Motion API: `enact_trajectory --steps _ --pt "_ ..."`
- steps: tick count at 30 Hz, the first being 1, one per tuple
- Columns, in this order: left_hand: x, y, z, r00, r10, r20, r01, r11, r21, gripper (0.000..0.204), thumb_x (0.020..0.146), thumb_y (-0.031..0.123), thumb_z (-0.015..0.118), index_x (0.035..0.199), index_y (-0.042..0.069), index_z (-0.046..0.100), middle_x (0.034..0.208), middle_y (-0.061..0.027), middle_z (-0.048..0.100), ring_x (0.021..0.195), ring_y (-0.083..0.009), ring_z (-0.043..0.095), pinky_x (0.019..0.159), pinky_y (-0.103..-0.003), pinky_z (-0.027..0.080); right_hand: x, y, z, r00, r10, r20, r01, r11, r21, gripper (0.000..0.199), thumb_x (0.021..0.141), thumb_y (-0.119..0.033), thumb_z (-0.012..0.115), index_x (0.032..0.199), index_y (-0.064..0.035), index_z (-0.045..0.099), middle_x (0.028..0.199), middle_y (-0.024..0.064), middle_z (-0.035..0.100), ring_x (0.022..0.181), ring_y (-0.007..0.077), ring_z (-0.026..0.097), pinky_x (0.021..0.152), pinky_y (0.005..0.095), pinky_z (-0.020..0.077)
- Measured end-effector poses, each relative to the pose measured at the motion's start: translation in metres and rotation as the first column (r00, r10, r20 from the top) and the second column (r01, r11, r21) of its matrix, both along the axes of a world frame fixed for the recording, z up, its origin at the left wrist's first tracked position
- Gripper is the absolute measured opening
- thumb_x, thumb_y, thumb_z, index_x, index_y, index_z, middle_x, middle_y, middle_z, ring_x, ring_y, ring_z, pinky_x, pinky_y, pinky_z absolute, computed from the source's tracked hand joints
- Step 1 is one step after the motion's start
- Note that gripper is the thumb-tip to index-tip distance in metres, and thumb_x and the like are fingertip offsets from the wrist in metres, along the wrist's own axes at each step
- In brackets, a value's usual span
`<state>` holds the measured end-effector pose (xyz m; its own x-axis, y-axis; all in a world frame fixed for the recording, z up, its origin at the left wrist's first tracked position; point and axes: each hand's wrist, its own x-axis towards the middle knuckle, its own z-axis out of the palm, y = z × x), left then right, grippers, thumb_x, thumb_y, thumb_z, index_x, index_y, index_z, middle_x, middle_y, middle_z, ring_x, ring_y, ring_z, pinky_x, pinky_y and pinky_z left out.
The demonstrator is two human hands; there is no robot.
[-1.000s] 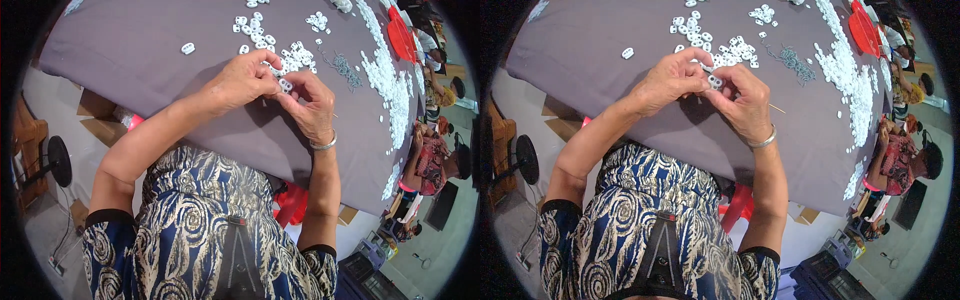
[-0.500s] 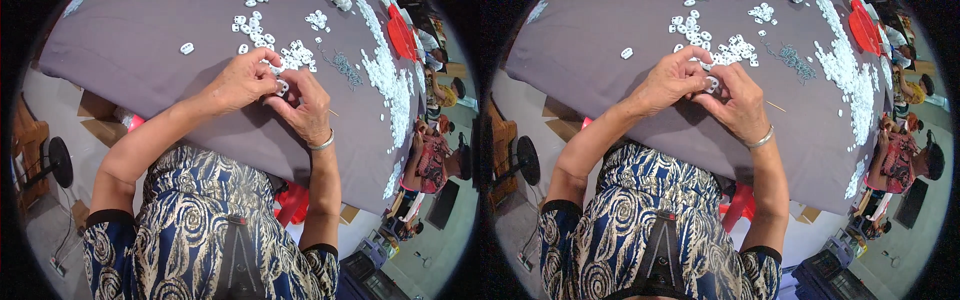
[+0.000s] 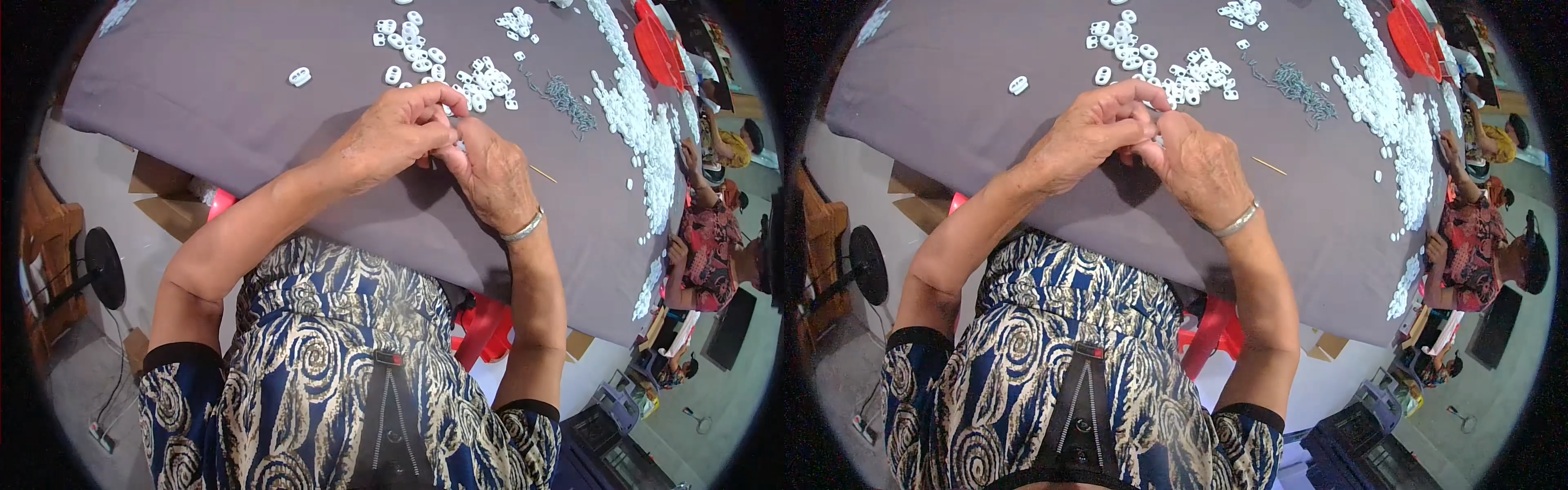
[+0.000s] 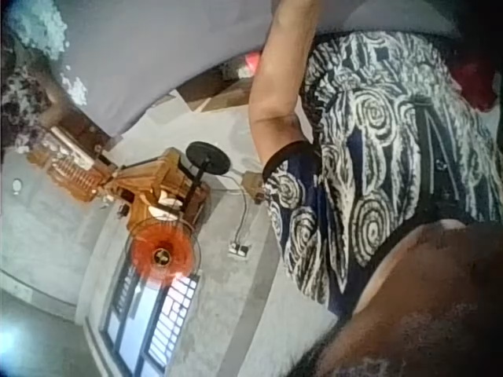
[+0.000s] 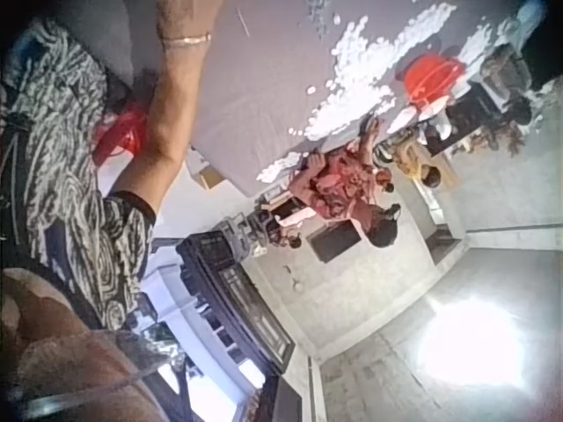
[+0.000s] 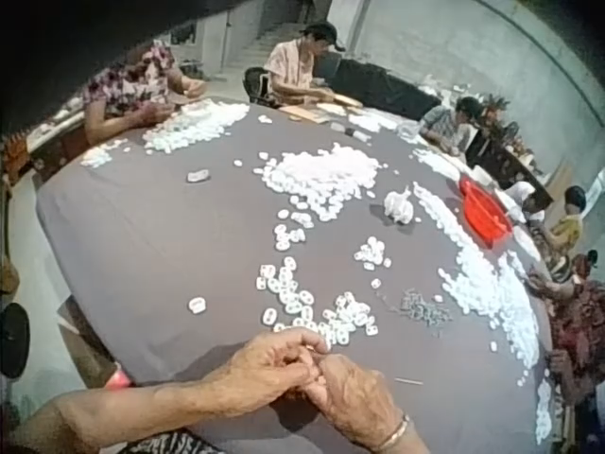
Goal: The person sorts small white plastic components by hand on a table, inspecting them one by one.
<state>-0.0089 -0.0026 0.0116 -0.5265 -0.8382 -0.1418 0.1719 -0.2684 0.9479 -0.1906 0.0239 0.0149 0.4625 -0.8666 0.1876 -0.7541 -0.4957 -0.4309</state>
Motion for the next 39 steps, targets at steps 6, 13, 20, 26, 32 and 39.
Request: enact_trajectory --steps 6,13,20,26,32,39 --pt "0.000 0.001 -0.003 0.999 0.050 -0.014 -0.050 0.999 -0.001 0.024 0.092 0.014 0.055 0.112 0.001 0.056 0.085 0.0011 0.057 0.076 -0.0056 0.054 0.067 -0.022 0.045 0.005 0.001 0.002 0.994 -0.022 0.108 0.021 1.000 0.017 0.027 0.091 -0.026 0.062 0.100 -0.0020 0.053 0.074 0.0189 0.059 0.071 0.0395 0.061 0.059 0.0447 0.0470" --pt "-0.011 0.018 0.004 0.950 0.038 -0.311 -0.075 0.991 -0.110 0.041 0.100 0.028 0.035 0.124 -0.003 0.050 0.114 -0.0100 0.057 0.116 -0.0166 0.051 0.099 -0.031 0.038 0.021 0.012 0.006 0.986 -0.002 0.164 -0.005 0.999 0.043 0.025 0.093 -0.025 0.056 0.104 -0.0026 0.052 0.080 0.0184 0.062 0.074 0.0410 0.061 0.064 0.0442 0.0481" --pt "-0.034 0.032 -0.001 0.855 0.467 -0.224 -0.475 0.880 0.020 0.034 0.101 0.029 0.038 0.092 0.002 0.056 0.074 -0.0077 0.063 0.068 -0.0101 0.055 0.069 -0.025 0.044 0.039 0.013 -0.010 0.959 0.009 0.282 0.006 0.998 -0.055 0.026 0.087 -0.020 0.060 0.105 -0.0029 0.052 0.087 0.0175 0.062 0.075 0.0394 0.063 0.060 0.0462 0.0517" --pt "-0.033 0.020 -0.006 0.859 0.469 -0.205 -0.461 0.883 0.086 0.038 0.102 0.032 0.035 0.096 0.001 0.055 0.077 -0.0106 0.063 0.075 -0.0158 0.059 0.076 -0.029 0.049 0.040 0.005 -0.015 0.971 -0.006 0.239 0.022 0.998 -0.066 0.015 0.085 -0.013 0.056 0.093 -0.0047 0.046 0.080 0.0195 0.062 0.068 0.0408 0.062 0.056 0.0488 0.0501" --pt "-0.037 0.013 -0.010 0.835 0.491 -0.247 -0.440 0.867 0.235 0.037 0.102 0.035 0.036 0.094 0.003 0.053 0.077 -0.0109 0.063 0.074 -0.0164 0.059 0.075 -0.030 0.049 0.039 -0.001 -0.012 0.986 -0.007 0.169 0.022 0.996 -0.086 0.013 0.086 -0.011 0.054 0.092 -0.0040 0.045 0.067 0.0186 0.061 0.061 0.0402 0.062 0.051 0.0491 0.0489" --pt "-0.043 0.008 -0.011 0.817 0.520 -0.250 -0.429 0.837 0.339 0.035 0.101 0.034 0.037 0.095 0.004 0.052 0.077 -0.0107 0.064 0.075 -0.0173 0.059 0.076 -0.030 0.049 0.033 -0.003 -0.002 0.998 -0.055 0.006 0.054 0.997 0.049 0.021 0.083 -0.006 0.055 0.102 -0.0016 0.048 0.083 0.0216 0.062 0.069 0.0424 0.061 0.057 0.0485 0.0485"
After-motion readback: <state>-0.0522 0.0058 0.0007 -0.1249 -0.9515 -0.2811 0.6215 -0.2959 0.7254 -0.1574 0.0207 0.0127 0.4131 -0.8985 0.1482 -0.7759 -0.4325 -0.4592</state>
